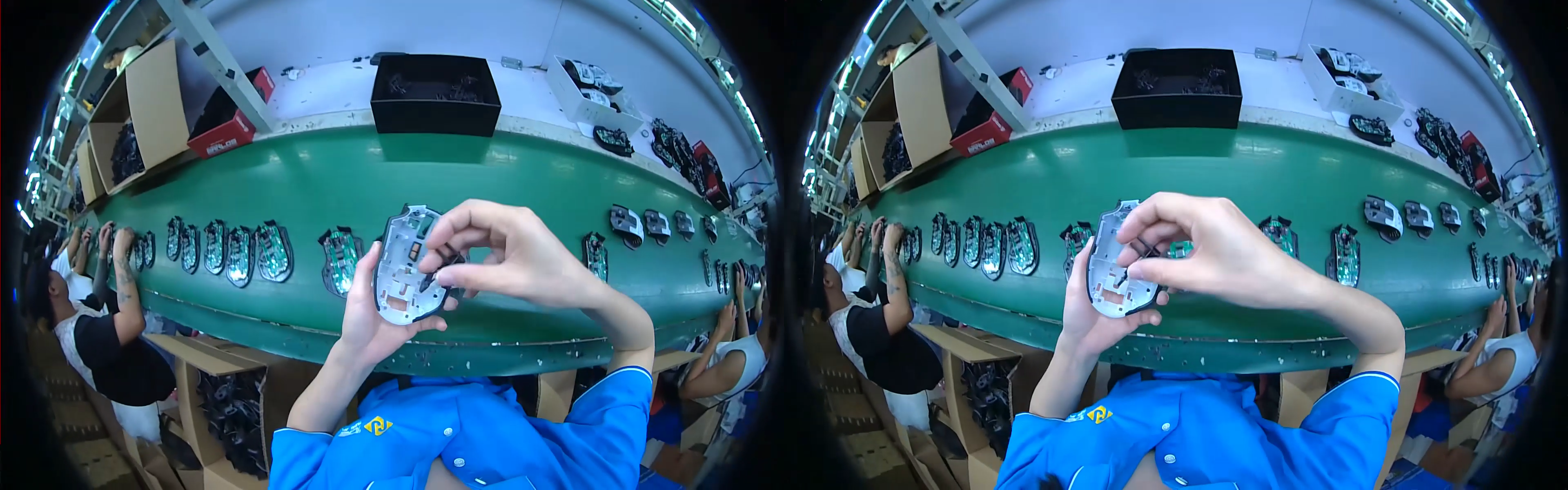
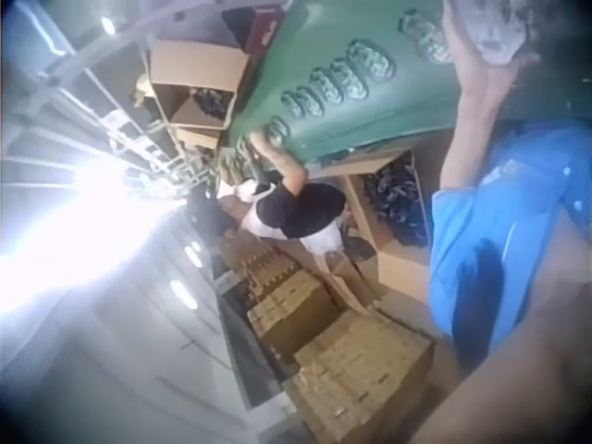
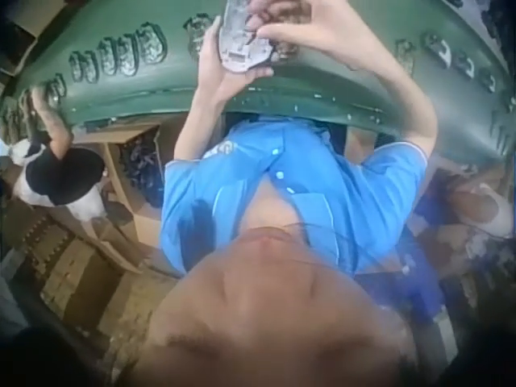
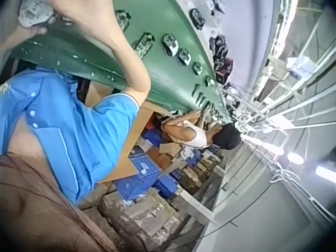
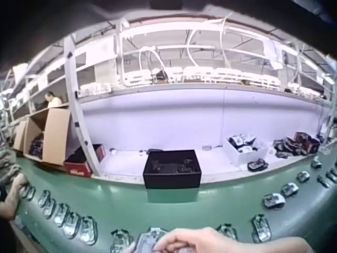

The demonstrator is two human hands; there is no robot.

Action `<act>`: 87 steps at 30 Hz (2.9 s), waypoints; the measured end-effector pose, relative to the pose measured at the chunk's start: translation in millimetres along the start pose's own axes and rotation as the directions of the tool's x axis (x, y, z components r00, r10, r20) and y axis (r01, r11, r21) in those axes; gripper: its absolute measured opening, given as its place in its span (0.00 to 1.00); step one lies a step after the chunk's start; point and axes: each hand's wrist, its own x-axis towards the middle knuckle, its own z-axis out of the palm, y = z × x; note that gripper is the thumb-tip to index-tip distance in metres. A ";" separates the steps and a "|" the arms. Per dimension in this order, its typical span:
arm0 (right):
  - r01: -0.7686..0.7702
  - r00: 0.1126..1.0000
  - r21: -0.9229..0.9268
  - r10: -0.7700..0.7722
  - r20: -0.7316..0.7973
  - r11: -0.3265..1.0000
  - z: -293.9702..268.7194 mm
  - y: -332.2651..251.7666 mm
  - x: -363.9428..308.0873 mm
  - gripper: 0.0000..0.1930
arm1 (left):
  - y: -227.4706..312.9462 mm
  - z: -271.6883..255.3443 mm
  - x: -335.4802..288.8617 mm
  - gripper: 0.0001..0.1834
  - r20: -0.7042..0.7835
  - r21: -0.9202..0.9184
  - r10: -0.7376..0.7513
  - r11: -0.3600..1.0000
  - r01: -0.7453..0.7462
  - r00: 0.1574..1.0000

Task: The person assembles computer mouse covers by taking shells and components from boxes, snapping buttons and side pieces into each shell by hand, and placing the assembled covers onto mouse bases on the conveyor belt.

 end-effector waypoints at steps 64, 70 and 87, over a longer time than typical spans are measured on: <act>0.176 0.914 -0.678 -0.375 -0.157 0.713 26.1 -8.7 -36.0 0.24 | 1.9 58.2 -21.2 0.14 0.107 0.927 0.398 0.291 -0.236 0.911; 0.047 0.918 -0.454 -0.218 -0.332 0.890 38.6 0.9 -39.8 0.42 | 8.4 56.7 -15.4 0.13 0.151 0.873 0.495 0.339 -0.350 0.855; 0.109 0.756 -0.592 -0.454 -0.472 0.798 61.2 27.9 -29.6 0.40 | 1.8 64.1 -12.3 0.13 0.127 0.839 0.541 0.389 -0.381 0.831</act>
